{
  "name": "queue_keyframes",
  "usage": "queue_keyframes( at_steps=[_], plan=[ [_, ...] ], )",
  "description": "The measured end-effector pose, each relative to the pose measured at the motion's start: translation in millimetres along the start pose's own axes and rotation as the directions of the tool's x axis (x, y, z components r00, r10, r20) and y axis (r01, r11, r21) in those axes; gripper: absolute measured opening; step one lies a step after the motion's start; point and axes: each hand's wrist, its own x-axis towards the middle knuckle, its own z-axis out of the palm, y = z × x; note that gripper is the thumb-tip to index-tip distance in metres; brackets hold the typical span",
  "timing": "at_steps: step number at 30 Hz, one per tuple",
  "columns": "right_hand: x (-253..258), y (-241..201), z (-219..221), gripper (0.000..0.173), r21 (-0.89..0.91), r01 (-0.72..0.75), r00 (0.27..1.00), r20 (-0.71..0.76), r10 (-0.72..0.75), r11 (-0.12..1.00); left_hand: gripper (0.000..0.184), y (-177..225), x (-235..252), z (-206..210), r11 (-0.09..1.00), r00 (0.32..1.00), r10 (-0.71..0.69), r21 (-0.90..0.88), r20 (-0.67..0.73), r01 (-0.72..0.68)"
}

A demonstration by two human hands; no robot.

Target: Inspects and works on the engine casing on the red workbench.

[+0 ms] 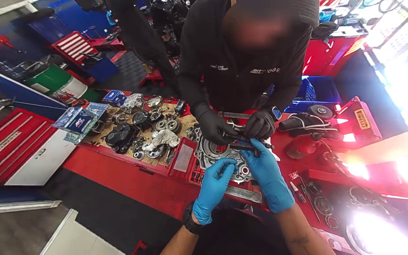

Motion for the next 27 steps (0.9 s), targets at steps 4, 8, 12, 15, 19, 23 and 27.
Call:
queue_keyframes(
  at_steps=[4, 8, 12, 15, 19, 23, 27],
  plan=[
    [-0.2, -0.4, 0.2, 0.023, -0.011, -0.005, 1.0, 0.004, 0.005, 1.0, 0.024, 1.1, 0.6, -0.5, 1.0, 1.0, -0.008, -0.003, 0.001, 0.008],
    [0.0, -0.3, -0.6, 0.028, -0.017, -0.004, 1.0, 0.0, 0.004, 1.0, 0.024, 1.0, 0.8, -0.9, 1.0, 1.0, -0.002, -0.008, 0.0, 0.002],
    [0.2, -0.2, 0.1, 0.029, -0.029, -0.001, 1.0, -0.002, 0.001, 1.0, 0.024, 1.2, 1.0, -2.1, 1.0, 1.0, 0.004, -0.003, -0.002, -0.004],
    [-0.3, -1.1, -0.2, 0.028, -0.026, 0.001, 1.0, 0.0, -0.001, 1.0, 0.024, 0.3, 0.8, -2.8, 1.0, 1.0, 0.0, -0.007, -0.002, 0.0],
    [-3.7, -2.8, 2.6, 0.028, -0.037, 0.017, 1.0, -0.003, -0.017, 0.999, 0.024, -0.4, 0.1, -2.8, 1.0, 1.0, -0.006, -0.011, -0.001, 0.006],
    [-4.2, -5.1, 2.8, 0.028, -0.037, 0.023, 1.0, -0.009, -0.023, 0.999, 0.024, -1.9, -0.6, -2.4, 1.0, 1.0, -0.005, -0.015, -0.002, 0.005],
    [-5.0, -5.7, 2.7, 0.026, -0.045, 0.028, 0.999, -0.025, -0.029, 0.999, 0.024, -2.3, -1.1, -1.7, 1.0, 1.0, -0.005, -0.013, -0.001, 0.005]
  ],
)
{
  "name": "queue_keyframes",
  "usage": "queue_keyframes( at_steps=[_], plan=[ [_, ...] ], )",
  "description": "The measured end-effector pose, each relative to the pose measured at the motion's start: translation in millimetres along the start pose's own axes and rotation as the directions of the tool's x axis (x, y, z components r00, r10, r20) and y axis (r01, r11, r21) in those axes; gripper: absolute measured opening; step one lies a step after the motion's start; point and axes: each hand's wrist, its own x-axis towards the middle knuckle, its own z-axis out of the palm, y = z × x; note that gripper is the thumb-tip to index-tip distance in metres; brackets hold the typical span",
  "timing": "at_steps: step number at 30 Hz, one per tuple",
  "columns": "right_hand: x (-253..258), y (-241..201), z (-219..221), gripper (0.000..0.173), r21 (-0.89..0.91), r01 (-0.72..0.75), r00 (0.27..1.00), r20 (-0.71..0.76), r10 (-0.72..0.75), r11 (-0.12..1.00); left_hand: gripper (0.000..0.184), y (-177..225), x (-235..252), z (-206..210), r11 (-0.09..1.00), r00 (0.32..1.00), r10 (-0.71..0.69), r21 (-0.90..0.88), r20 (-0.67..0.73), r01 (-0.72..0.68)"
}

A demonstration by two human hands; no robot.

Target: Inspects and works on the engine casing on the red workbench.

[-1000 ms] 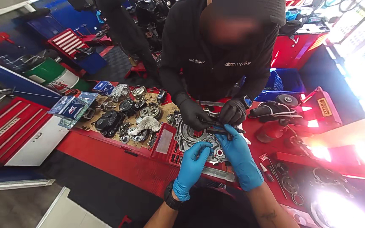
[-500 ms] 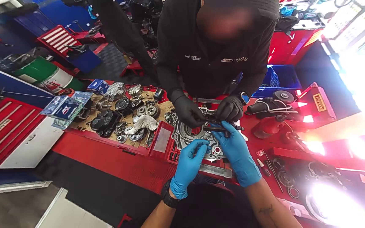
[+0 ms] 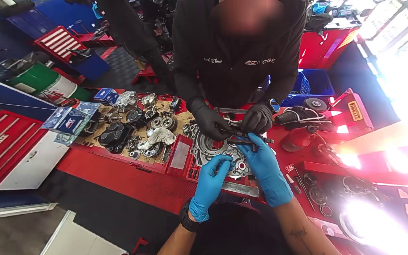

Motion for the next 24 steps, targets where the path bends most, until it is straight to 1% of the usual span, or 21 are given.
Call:
queue_keyframes(
  at_steps=[13, 16, 21, 24],
  plan=[
    [0.3, -0.4, -3.7, 0.025, 0.008, -0.005, 1.0, -0.002, 0.005, 1.0, 0.024, -0.7, -2.4, 1.1, 1.0, 1.0, 0.013, 0.012, 0.005, -0.013],
    [-1.2, -2.2, -6.2, 0.025, 0.016, -0.005, 1.0, 0.011, 0.005, 1.0, 0.024, -1.2, -4.3, 1.1, 1.0, 1.0, 0.009, 0.007, 0.006, -0.009],
    [-7.2, -11.0, -13.2, 0.026, 0.06, -0.022, 0.996, 0.085, 0.017, 0.998, 0.025, -2.0, -6.8, 3.1, 1.0, 1.0, 0.002, 0.007, 0.011, -0.002],
    [-12.5, -20.1, -17.2, 0.026, 0.07, -0.026, 0.996, 0.085, 0.02, 0.997, 0.026, -1.5, -6.7, 0.7, 1.0, 1.0, 0.001, 0.016, 0.005, -0.001]
  ],
)
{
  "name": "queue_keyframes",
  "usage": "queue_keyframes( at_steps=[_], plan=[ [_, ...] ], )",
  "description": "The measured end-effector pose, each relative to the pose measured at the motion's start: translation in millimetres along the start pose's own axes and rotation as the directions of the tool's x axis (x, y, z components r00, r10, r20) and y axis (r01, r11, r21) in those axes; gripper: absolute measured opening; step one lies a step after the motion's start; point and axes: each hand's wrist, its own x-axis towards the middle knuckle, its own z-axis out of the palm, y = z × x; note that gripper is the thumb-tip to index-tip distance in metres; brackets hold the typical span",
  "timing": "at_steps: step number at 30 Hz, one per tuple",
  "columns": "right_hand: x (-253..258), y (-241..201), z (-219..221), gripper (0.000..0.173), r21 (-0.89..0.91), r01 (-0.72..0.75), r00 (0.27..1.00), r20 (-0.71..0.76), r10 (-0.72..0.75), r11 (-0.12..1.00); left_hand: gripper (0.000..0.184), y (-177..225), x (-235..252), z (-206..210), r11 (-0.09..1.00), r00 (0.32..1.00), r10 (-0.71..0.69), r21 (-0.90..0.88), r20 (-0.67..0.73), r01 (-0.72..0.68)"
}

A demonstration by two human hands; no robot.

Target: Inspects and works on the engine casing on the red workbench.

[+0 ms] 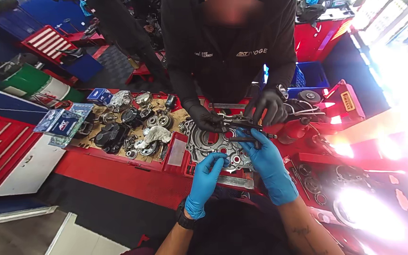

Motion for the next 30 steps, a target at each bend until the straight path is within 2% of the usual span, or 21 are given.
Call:
queue_keyframes(
  at_steps=[3, 7, 10, 12, 14, 18, 23, 27, 30],
  plan=[
    [-10.9, -17.1, -14.1, 0.026, -0.032, 0.029, 0.999, 0.013, -0.029, 0.999, 0.027, 1.4, -1.8, -13.2, 1.0, 0.999, 0.017, 0.023, -0.041, -0.016],
    [-24.8, -50.5, -42.5, 0.029, -0.134, 0.153, 0.988, 0.009, -0.153, 0.979, 0.029, 4.3, -6.9, -39.4, 0.998, 0.992, 0.035, 0.059, -0.123, -0.028],
    [-33.8, -78.6, -76.1, 0.031, -0.227, 0.216, 0.97, -0.065, -0.236, 0.95, 0.03, -0.2, -16.7, -51.4, 0.996, 0.985, 0.027, 0.084, -0.171, -0.013],
    [-32.7, -92.8, -105.4, 0.032, -0.343, 0.202, 0.965, -0.091, -0.246, 0.917, 0.03, -4.3, -22.8, -57.5, 0.996, 0.98, 0.023, 0.084, -0.197, -0.006],
    [-25.9, -101.2, -143.0, 0.031, -0.487, 0.142, 0.98, -0.056, -0.193, 0.862, 0.03, -7.8, -28.5, -61.9, 0.997, 0.976, 0.006, 0.079, -0.216, 0.011],
    [1.8, -90.8, -213.3, 0.026, -0.749, -0.095, 0.995, -0.094, 0.036, 0.656, 0.03, -10.1, -33.8, -61.8, 0.995, 0.973, -0.033, 0.081, -0.229, 0.053],
    [69.3, -42.4, -274.5, 0.03, -0.884, -0.296, 0.935, -0.19, 0.3, 0.361, 0.03, -5.3, -30.5, -57.3, 0.995, 0.974, -0.03, 0.084, -0.225, 0.05],
    [120.2, -9.7, -306.9, 0.044, -0.933, -0.336, 0.893, -0.273, 0.358, 0.127, 0.03, 0.1, -29.2, -54.3, 0.996, 0.973, -0.018, 0.078, -0.229, 0.037],
    [134.5, 1.8, -310.5, 0.05, -0.94, -0.339, 0.897, -0.336, 0.287, -0.038, 0.031, 3.5, -30.7, -54.5, 0.995, 0.967, -0.016, 0.087, -0.253, 0.04]
  ],
)
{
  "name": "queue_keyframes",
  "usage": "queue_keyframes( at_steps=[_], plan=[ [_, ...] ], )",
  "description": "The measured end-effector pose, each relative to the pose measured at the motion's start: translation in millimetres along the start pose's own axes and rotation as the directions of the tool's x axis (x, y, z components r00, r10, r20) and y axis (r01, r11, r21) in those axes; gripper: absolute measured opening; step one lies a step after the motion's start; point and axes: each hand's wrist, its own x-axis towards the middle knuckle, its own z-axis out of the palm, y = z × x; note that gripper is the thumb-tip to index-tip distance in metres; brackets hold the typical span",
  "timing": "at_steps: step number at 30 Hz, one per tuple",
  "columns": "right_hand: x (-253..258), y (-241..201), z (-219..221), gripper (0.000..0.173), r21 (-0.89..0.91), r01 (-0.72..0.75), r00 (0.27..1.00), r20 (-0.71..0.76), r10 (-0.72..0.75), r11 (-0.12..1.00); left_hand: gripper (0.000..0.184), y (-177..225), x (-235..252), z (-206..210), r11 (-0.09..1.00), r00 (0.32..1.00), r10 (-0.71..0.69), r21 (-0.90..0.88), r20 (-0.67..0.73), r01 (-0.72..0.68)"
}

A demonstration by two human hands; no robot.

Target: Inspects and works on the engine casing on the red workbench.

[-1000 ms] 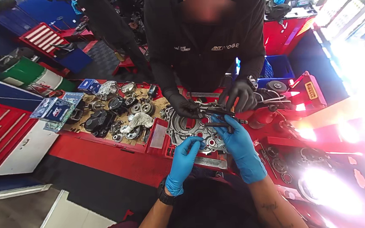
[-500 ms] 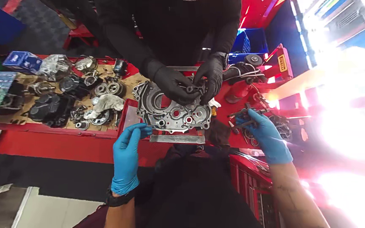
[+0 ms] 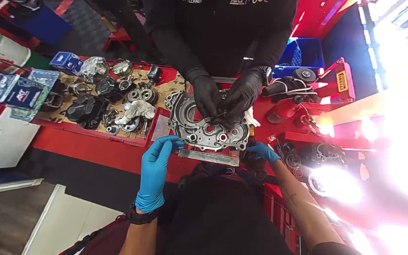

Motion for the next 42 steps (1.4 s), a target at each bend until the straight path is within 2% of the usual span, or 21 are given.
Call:
queue_keyframes(
  at_steps=[2, 4, 6, 9, 13, 18, 26, 42],
  plan=[
    [-8.9, -10.6, 1.5, 0.05, -0.152, -0.018, 0.995, -0.102, 0.003, 0.988, 0.031, 0.5, -0.3, -2.3, 1.0, 1.0, -0.012, 0.009, -0.02, 0.012],
    [-24.2, -18.5, -1.2, 0.049, -0.322, -0.022, 0.973, -0.224, -0.054, 0.947, 0.031, -0.9, -0.1, -4.2, 1.0, 0.999, -0.018, 0.013, -0.038, 0.019],
    [-42.0, -23.5, -9.1, 0.046, -0.398, -0.004, 0.946, -0.299, -0.126, 0.917, 0.03, -2.8, 0.5, -6.9, 0.999, 0.999, -0.023, 0.023, -0.04, 0.024],
    [-67.1, -26.6, -27.8, 0.039, -0.325, 0.107, 0.899, -0.371, -0.231, 0.94, 0.03, -5.5, 4.1, -6.4, 0.999, 0.998, -0.032, 0.022, -0.048, 0.033],
    [-99.6, -37.4, -44.1, 0.037, -0.098, 0.315, 0.841, -0.431, -0.326, 0.944, 0.03, -6.9, 13.3, 1.4, 0.999, 0.999, -0.038, 0.009, -0.019, 0.038],
    [-129.7, -56.8, -46.5, 0.033, -0.044, 0.444, 0.77, -0.492, -0.406, 0.895, 0.03, -7.7, 23.0, 10.7, 0.999, 0.999, -0.04, 0.006, 0.026, 0.04],
    [-153.6, -75.1, -47.1, 0.031, -0.057, 0.508, 0.716, -0.528, -0.458, 0.86, 0.029, -10.6, 25.8, 16.1, 0.998, 0.998, -0.052, -0.027, 0.029, 0.052],
    [-171.4, -88.4, -42.8, 0.032, -0.104, 0.511, 0.707, -0.513, -0.486, 0.853, 0.028, -12.4, 23.3, 13.1, 0.996, 0.998, -0.056, -0.071, 0.002, 0.056]
  ],
)
